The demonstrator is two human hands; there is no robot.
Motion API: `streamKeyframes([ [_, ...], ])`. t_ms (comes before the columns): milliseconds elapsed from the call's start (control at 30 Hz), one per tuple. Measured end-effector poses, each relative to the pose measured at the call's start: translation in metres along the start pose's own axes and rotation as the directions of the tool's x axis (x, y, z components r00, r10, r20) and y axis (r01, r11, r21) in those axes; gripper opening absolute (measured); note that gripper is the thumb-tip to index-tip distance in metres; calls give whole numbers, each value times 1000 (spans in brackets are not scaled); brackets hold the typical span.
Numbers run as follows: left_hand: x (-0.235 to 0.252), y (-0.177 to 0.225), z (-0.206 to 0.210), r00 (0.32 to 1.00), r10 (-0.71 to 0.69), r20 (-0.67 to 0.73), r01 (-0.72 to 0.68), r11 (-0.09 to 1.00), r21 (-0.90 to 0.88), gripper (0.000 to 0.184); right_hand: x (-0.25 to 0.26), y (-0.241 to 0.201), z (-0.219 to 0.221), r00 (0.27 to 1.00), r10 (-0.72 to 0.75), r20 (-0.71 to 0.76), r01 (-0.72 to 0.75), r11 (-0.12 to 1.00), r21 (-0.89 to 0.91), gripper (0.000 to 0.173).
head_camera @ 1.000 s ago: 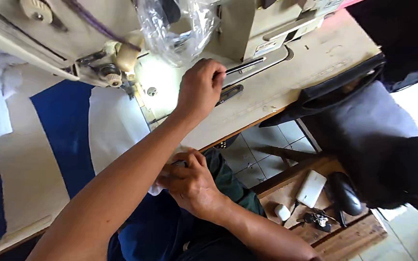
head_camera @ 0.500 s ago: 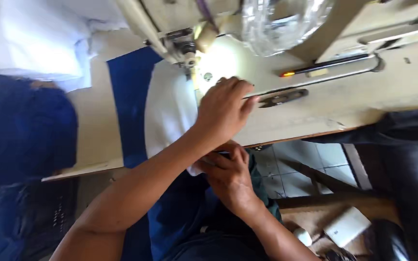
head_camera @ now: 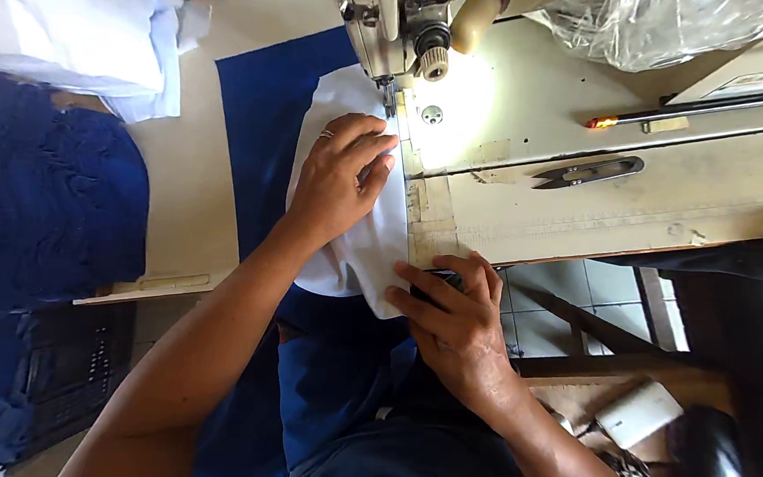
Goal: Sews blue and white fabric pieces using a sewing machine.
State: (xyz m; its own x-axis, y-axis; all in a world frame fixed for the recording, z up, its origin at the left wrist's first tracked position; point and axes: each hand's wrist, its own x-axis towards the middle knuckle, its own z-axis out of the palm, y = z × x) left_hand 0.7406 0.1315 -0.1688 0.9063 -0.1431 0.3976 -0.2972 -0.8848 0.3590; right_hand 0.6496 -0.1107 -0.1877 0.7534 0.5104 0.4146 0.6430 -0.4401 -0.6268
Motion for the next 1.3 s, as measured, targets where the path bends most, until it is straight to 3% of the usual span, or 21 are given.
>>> streamKeyframes([
  [667, 12, -9, 1, 998, 64, 10, -64, 996, 63, 33, 10, 2, -1, 999, 30, 22, -30, 999, -16, 25],
  [867, 20, -23, -5, 988, 148, -37, -149, 988, -48, 21, 21, 9, 3, 1000, 22, 0, -22, 1000, -16, 25],
  [1000, 1, 1, -12, 995, 104, 1, -104, 990, 94, 24, 21, 10, 3, 1000, 29, 5, -29, 1000, -8, 25],
  [1300, -2, -9, -7, 994, 108, 3, -108, 993, 54, 28, 25, 9, 4, 1000, 7, 15, -7, 1000, -25, 27],
])
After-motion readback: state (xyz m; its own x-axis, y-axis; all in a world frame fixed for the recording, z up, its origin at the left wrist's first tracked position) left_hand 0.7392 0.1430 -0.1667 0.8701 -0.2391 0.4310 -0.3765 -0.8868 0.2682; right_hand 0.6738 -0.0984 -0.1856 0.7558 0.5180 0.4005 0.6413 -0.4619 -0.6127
